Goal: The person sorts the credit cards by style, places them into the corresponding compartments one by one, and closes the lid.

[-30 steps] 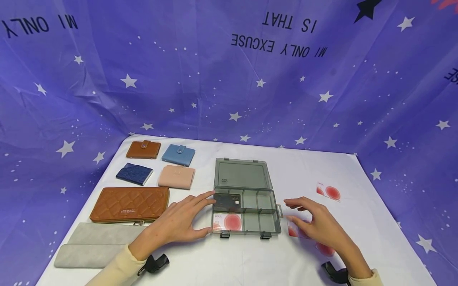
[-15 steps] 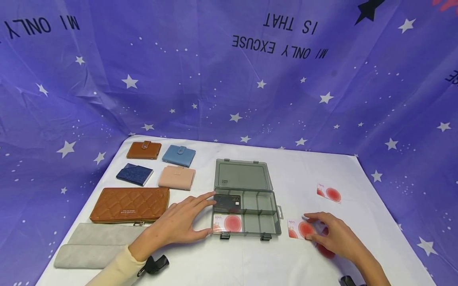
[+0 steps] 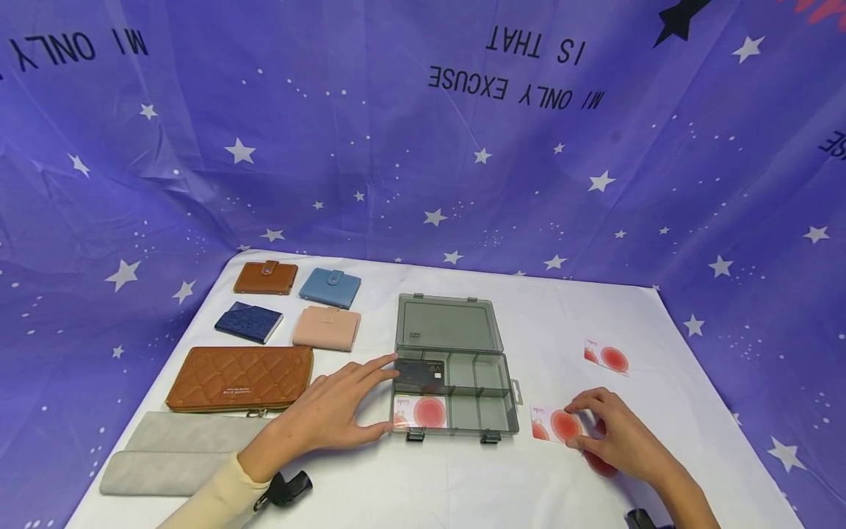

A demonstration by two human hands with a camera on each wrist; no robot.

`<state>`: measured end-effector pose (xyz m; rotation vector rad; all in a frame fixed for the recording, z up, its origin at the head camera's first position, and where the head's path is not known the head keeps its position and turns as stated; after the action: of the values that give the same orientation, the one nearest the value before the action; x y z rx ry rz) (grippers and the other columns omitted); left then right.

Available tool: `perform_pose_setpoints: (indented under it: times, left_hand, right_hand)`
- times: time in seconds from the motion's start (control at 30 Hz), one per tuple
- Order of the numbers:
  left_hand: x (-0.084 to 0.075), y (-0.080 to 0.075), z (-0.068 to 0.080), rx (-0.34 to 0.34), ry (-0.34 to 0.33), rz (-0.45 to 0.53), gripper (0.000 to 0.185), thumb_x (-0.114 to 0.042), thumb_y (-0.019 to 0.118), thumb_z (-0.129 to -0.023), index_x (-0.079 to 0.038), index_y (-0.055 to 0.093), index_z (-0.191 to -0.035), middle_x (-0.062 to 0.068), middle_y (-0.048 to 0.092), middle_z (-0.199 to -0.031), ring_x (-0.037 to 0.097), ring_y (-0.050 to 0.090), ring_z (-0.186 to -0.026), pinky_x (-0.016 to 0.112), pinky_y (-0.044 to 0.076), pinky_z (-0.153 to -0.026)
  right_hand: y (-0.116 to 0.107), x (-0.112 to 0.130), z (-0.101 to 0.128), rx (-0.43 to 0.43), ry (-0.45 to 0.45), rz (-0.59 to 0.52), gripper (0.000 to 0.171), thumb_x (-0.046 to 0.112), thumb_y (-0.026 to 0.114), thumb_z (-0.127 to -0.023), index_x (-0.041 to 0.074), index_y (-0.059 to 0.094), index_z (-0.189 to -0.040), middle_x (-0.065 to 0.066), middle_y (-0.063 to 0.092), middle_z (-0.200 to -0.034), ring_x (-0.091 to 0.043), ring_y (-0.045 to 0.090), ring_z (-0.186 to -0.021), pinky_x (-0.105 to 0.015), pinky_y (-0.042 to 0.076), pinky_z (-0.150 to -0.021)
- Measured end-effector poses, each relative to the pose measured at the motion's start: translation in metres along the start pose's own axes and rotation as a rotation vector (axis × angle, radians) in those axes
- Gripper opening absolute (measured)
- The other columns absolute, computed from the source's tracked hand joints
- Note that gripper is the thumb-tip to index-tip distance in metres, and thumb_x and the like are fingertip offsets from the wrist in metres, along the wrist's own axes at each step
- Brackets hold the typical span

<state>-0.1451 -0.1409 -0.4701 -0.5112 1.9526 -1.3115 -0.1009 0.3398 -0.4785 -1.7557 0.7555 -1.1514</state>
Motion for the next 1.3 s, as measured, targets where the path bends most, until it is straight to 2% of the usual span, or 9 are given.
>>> perform_pose_setpoints:
  times: [0.17, 0.3, 0.37, 0.47, 0.57, 0.67, 0.8, 1.03, 1.3]
  left_hand:
    - [0.0, 0.0, 0.001, -0.007, 0.006, 0.0, 0.074, -0.061, 0.076, -0.092, -0.024, 0.059, -0.154, -0.008, 0.041, -0.171, 0.017, 0.064, -0.124, 0.038, 0.055, -0.07]
    - [0.0, 0.001, 0.001, -0.015, 0.017, -0.002, 0.074, -0.062, 0.076, -0.092, -0.023, 0.06, -0.153, -0.008, 0.042, -0.17, 0.017, 0.064, -0.124, 0.037, 0.055, -0.07]
    - [0.0, 0.002, 0.001, -0.019, 0.019, -0.002, 0.074, -0.061, 0.076, -0.092, -0.023, 0.06, -0.153, -0.008, 0.042, -0.17, 0.017, 0.064, -0.124, 0.037, 0.056, -0.07]
    - [0.0, 0.002, 0.001, -0.019, 0.018, -0.005, 0.074, -0.062, 0.076, -0.092, -0.023, 0.06, -0.153, -0.008, 0.042, -0.17, 0.017, 0.064, -0.124, 0.037, 0.055, -0.07]
    - [0.0, 0.002, 0.001, -0.017, 0.015, -0.005, 0.074, -0.062, 0.076, -0.092, -0.023, 0.06, -0.153, -0.008, 0.042, -0.17, 0.017, 0.064, -0.124, 0.037, 0.055, -0.07]
    - [0.0, 0.001, 0.0, -0.006, 0.005, -0.005, 0.075, -0.062, 0.076, -0.092, -0.024, 0.059, -0.154, -0.009, 0.041, -0.171, 0.018, 0.064, -0.125, 0.038, 0.055, -0.07]
    - [0.0, 0.0, 0.0, -0.002, 0.003, -0.003, 0.074, -0.061, 0.076, -0.092, -0.024, 0.059, -0.154, -0.008, 0.041, -0.171, 0.018, 0.064, -0.125, 0.038, 0.055, -0.071]
    - [-0.001, 0.0, 0.0, -0.007, 0.005, 0.002, 0.075, -0.061, 0.076, -0.092, -0.023, 0.059, -0.154, -0.008, 0.041, -0.171, 0.018, 0.064, -0.125, 0.039, 0.055, -0.07]
    - [-0.001, -0.001, 0.0, -0.001, -0.009, -0.003, 0.074, -0.063, 0.075, -0.092, -0.025, 0.059, -0.154, -0.009, 0.041, -0.171, 0.018, 0.064, -0.125, 0.042, 0.055, -0.069]
  right_hand:
    - [-0.002, 0.0, -0.003, -0.012, 0.029, -0.012, 0.051, 0.017, 0.102, -0.071, 0.026, 0.068, -0.108, 0.012, 0.065, -0.111, -0.008, 0.058, -0.093, -0.029, 0.055, -0.079]
    - [-0.01, 0.004, -0.009, -0.071, 0.04, -0.016, 0.046, 0.008, 0.096, -0.079, 0.027, 0.065, -0.107, 0.02, 0.069, -0.097, -0.004, 0.066, -0.089, -0.036, 0.061, -0.08]
    - [-0.014, 0.008, -0.011, -0.105, 0.037, -0.043, 0.038, 0.005, 0.09, -0.085, 0.025, 0.065, -0.107, 0.02, 0.07, -0.093, -0.003, 0.069, -0.086, -0.034, 0.062, -0.078]
    - [-0.021, 0.016, -0.016, -0.182, 0.049, -0.103, 0.03, 0.002, 0.084, -0.091, 0.021, 0.068, -0.108, 0.014, 0.074, -0.092, -0.003, 0.071, -0.084, -0.021, 0.058, -0.079]
    - [-0.026, 0.028, -0.023, -0.264, 0.058, -0.171, 0.028, -0.002, 0.082, -0.092, 0.016, 0.07, -0.108, 0.007, 0.076, -0.092, -0.002, 0.07, -0.083, -0.011, 0.053, -0.08]
    - [-0.025, 0.045, -0.033, -0.307, 0.059, -0.214, 0.026, -0.003, 0.083, -0.091, 0.014, 0.071, -0.108, 0.005, 0.077, -0.094, 0.0, 0.071, -0.085, -0.009, 0.052, -0.083]
    - [-0.014, 0.073, -0.049, -0.294, 0.047, -0.255, 0.027, -0.002, 0.084, -0.091, 0.015, 0.071, -0.108, 0.006, 0.077, -0.094, -0.001, 0.072, -0.086, -0.015, 0.056, -0.079]
    - [0.02, 0.115, -0.075, -0.216, -0.05, -0.339, 0.023, 0.005, 0.084, -0.093, 0.018, 0.071, -0.107, 0.013, 0.075, -0.091, -0.004, 0.072, -0.082, -0.031, 0.062, -0.073]
    - [0.055, 0.149, -0.086, -0.065, -0.071, -0.405, 0.019, 0.011, 0.08, -0.098, 0.02, 0.068, -0.11, 0.011, 0.076, -0.093, -0.005, 0.073, -0.08, -0.029, 0.061, -0.071]
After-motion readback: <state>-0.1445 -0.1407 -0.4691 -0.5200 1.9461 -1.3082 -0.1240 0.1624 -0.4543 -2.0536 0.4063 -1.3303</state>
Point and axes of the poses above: each hand's wrist, its own z-axis away from the middle knuckle, its own y-axis out of the palm, x = y × z, the point moved 3 cm from there along -z, towards the middle knuckle
